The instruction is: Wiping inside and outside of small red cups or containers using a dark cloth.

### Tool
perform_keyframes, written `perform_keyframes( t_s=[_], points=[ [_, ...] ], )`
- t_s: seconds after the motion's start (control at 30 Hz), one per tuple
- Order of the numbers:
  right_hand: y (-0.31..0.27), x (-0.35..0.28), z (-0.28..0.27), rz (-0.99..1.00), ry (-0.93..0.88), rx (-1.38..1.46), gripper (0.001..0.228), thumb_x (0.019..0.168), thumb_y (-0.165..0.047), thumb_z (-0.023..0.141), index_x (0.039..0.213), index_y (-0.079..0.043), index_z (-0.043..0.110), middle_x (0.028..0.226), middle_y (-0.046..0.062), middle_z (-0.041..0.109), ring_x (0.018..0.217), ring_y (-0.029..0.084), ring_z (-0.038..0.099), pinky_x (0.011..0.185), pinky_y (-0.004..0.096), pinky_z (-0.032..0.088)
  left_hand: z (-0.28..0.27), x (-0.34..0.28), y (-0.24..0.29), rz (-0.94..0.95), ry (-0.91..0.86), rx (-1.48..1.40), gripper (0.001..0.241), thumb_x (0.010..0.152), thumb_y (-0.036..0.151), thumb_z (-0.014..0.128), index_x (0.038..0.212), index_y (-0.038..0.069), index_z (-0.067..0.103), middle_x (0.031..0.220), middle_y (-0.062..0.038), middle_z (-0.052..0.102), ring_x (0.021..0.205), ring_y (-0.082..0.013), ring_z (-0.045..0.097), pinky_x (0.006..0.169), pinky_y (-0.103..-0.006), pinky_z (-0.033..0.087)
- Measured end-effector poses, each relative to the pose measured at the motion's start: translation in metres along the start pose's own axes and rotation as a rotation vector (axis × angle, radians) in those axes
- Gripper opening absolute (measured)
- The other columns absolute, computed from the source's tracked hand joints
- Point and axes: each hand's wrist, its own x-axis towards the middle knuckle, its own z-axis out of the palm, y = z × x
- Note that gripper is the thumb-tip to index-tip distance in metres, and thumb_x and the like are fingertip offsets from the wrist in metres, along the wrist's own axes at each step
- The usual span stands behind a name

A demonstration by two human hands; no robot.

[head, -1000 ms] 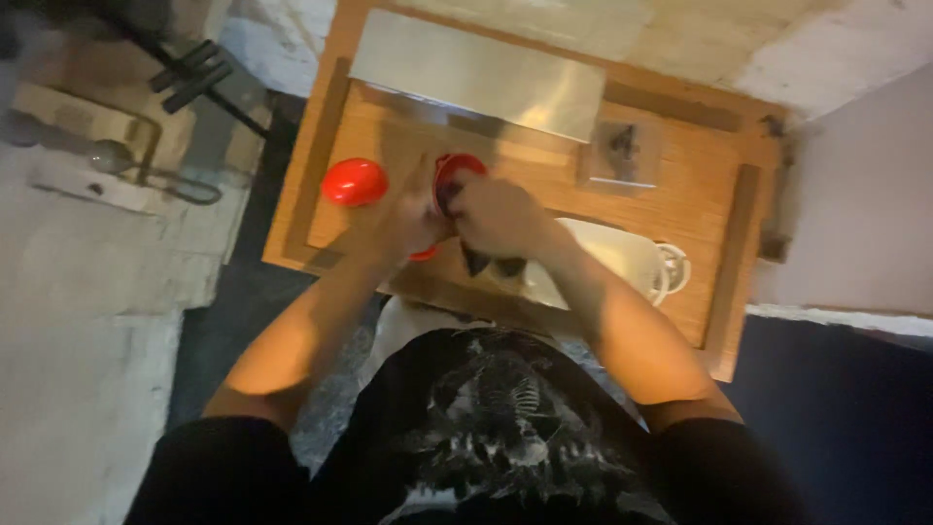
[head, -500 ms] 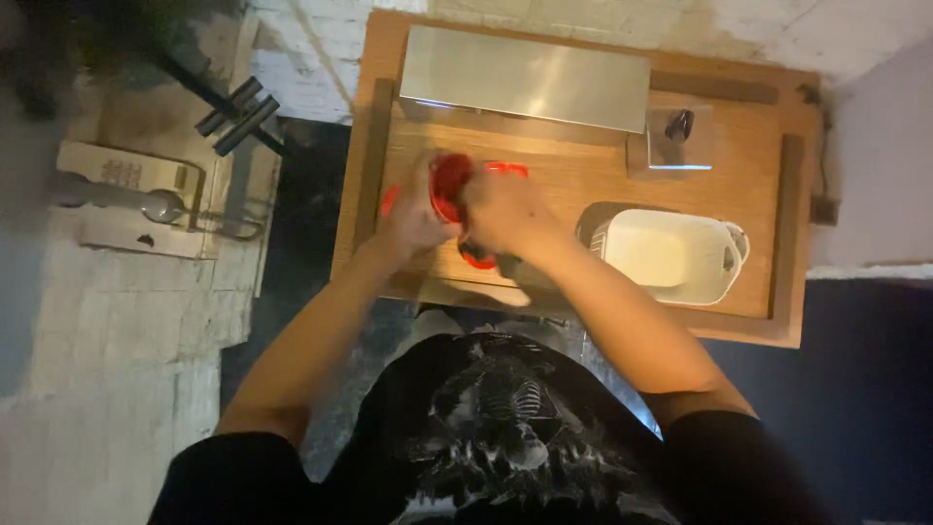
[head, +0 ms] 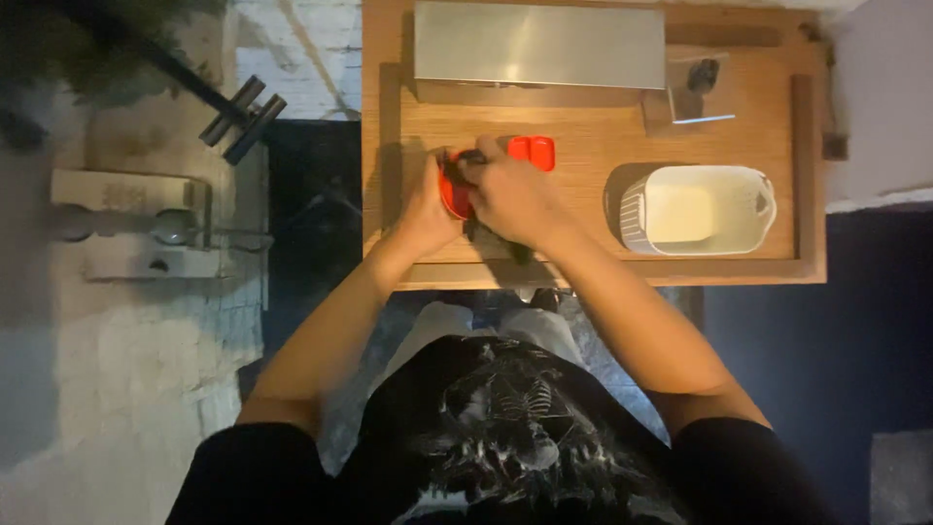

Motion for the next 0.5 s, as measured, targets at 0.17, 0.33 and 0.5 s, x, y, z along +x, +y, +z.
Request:
perform_keyframes(
  t_s=[0.17, 0.33, 0.5],
  points=[
    [0.035, -0.008, 0.03, -0.156, -0.212, 0.146, 0.028, 0.086, -0.01, 0.065, 0.111, 0.001, 0.072, 0.114, 0.024, 0.067, 0.107, 0.042, 0.065, 0.089, 0.049, 0.052, -0.002, -0.002, 0.009, 0.181, -0.001, -0.22, 0.095, 0.067, 0.019, 0.092, 0.139, 0.003, 0.032, 0.132, -0.02, 0.056, 0.124, -0.0331, 0.057, 0.104, -0.0435, 0.047],
    [0.057, -0.024, 0.064, 0.249, 0.25, 0.69, 0.015, 0.105, -0.01, 0.064, 0.109, 0.003, 0.067, 0.105, 0.022, 0.061, 0.095, 0.028, 0.061, 0.088, 0.035, 0.051, 0.025, -0.009, -0.023, -0.199, 0.085, -0.791, 0.061, 0.088, 0.033, 0.088, 0.126, 0.0, 0.054, 0.124, -0.013, 0.061, 0.117, -0.0251, 0.06, 0.101, -0.0415, 0.051],
    [0.031, -0.027, 0.069, 0.043, 0.457, 0.661, 0.019, 0.098, -0.002, 0.065, 0.116, 0.004, 0.066, 0.122, 0.019, 0.064, 0.109, 0.029, 0.064, 0.093, 0.035, 0.05, 0.029, -0.005, 0.008, -0.413, 0.102, -1.221, 0.058, 0.095, 0.046, 0.072, 0.131, 0.002, 0.061, 0.123, -0.009, 0.066, 0.115, -0.0223, 0.063, 0.101, -0.0377, 0.051]
  ],
)
